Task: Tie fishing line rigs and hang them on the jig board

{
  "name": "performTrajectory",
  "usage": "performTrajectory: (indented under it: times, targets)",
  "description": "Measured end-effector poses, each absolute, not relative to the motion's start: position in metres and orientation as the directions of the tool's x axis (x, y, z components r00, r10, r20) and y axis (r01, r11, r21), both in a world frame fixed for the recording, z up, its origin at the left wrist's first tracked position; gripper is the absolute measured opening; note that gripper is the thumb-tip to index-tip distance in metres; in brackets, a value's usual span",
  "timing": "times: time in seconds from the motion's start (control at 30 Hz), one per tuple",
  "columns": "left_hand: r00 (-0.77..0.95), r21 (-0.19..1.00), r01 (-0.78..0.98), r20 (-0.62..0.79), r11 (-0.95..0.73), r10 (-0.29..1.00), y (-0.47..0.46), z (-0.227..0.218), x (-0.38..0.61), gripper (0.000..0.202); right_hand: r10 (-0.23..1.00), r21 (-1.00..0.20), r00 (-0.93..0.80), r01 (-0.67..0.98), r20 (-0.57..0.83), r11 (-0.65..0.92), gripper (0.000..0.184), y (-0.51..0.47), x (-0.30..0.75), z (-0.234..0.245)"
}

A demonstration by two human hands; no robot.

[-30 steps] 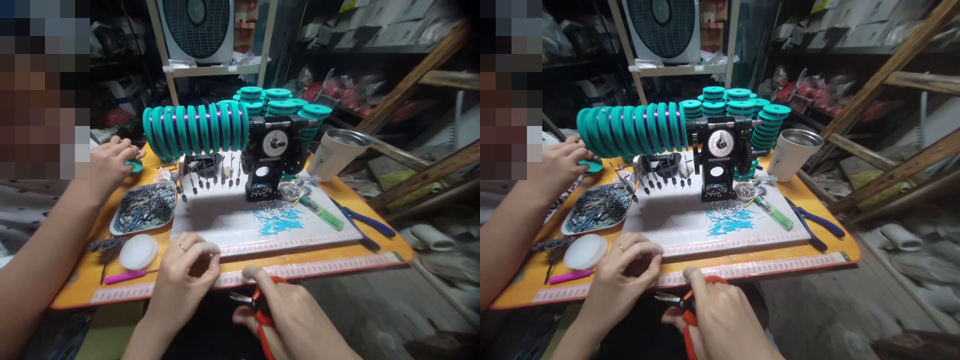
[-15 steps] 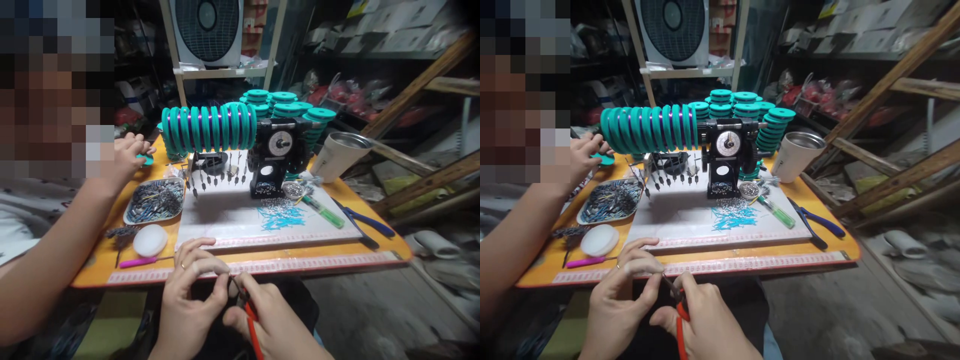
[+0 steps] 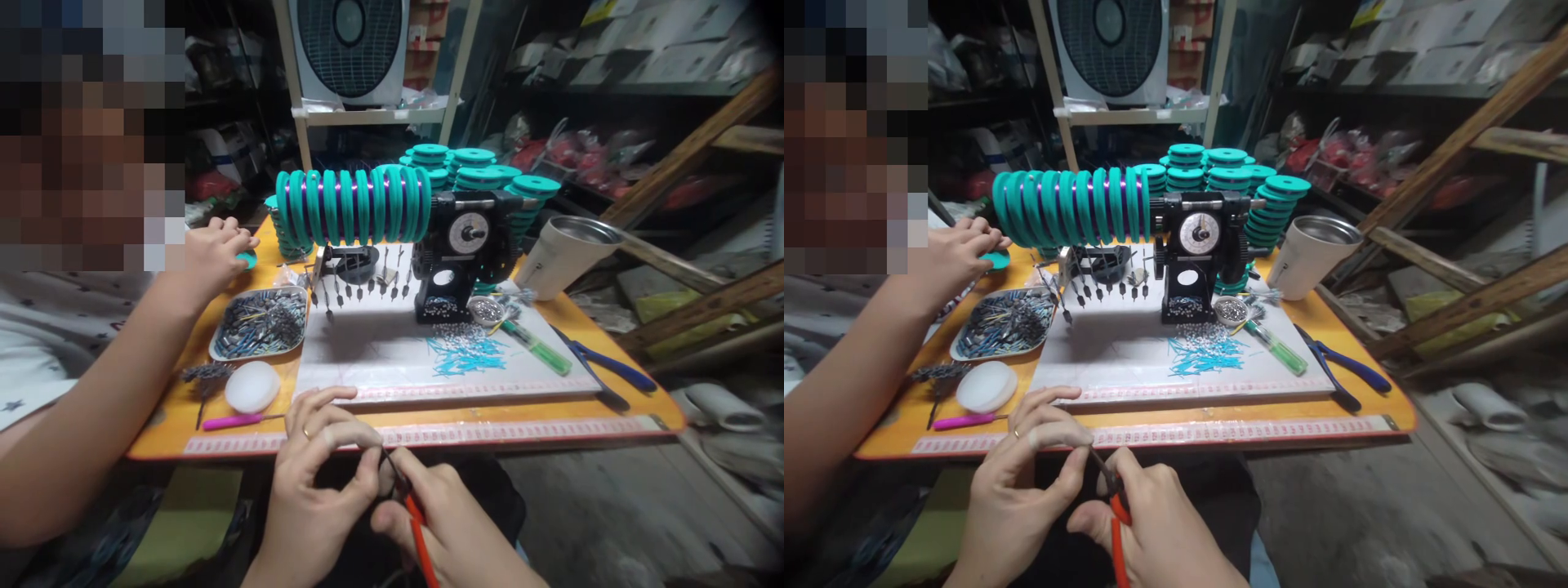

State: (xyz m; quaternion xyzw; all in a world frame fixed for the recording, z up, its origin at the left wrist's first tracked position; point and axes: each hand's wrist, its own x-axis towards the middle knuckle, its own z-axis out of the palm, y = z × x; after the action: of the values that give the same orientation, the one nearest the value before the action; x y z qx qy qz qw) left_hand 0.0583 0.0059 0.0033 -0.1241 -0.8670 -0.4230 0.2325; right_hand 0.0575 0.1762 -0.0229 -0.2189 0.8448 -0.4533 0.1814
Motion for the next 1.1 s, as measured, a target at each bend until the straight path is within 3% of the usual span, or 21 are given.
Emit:
performTrajectory:
  times: [0.17, 0.3, 0.4, 0.53, 0.63, 0.77, 0.87, 0.97, 1.03, 1.1]
  targets:
    - [-0.846, 0.637, 0.434, 0.53, 0.638, 0.046, 0.006, -0.001, 0.056, 0.018, -0.521, -0.909, -0.831, -0.046, -0.196, 0.415, 0.053, 0.175, 0.058, -0.028]
    - [-0.773, 0.577, 0.529, 0.63, 0.622, 0.073, -0.005, -0.007, 0.057, 0.027, -0.577, -0.916, -0.762, 0.054, -0.296, 0.398, 0.07, 0.182, 0.053, -0.021]
    - [-0.727, 0.574, 0.525, 0.686, 0.628, -0.019, -0.026, -0.007, 0.06, 0.034, -0.597, -0.885, -0.717, 0.058, -0.36, 0.463, 0.08, 0.189, 0.051, -0.019]
    - [-0.748, 0.563, 0.308, 0.642, 0.767, -0.171, -0.059, -0.001, 0.059, 0.031, -0.58, -0.823, -0.712, -0.004, -0.397, 0.568, 0.079, 0.193, 0.051, -0.016]
    - [-0.806, 0.418, 0.238, 0.589, 0.877, -0.062, -0.072, 0.003, 0.056, 0.03, -0.547, -0.776, -0.74, -0.054, -0.392, 0.629, 0.07, 0.191, 0.051, -0.014]
    - [-0.862, 0.281, 0.295, 0.49, 0.913, 0.128, -0.073, 0.003, 0.054, 0.029, -0.538, -0.747, -0.751, -0.091, -0.382, 0.658, 0.054, 0.189, 0.051, -0.019]
    - [-0.87, 0.265, 0.294, 0.472, 0.918, 0.142, -0.067, 0.001, 0.052, 0.026, -0.549, -0.739, -0.76, -0.138, -0.348, 0.659, 0.045, 0.19, 0.052, -0.024]
    - [-0.825, 0.269, 0.308, 0.553, 0.913, 0.115, -0.061, 0.001, 0.049, 0.019, -0.591, -0.747, -0.761, -0.223, -0.267, 0.626, 0.041, 0.19, 0.054, -0.027]
    - [-0.784, 0.285, 0.341, 0.612, 0.896, 0.104, -0.055, 0.004, 0.048, 0.016, -0.619, -0.761, -0.774, -0.321, -0.132, 0.564, 0.032, 0.188, 0.054, -0.026]
    - [-0.76, 0.324, 0.377, 0.644, 0.868, 0.09, -0.048, 0.007, 0.049, 0.016, -0.596, -0.739, -0.795, -0.47, 0.116, 0.482, 0.023, 0.183, 0.052, -0.024]
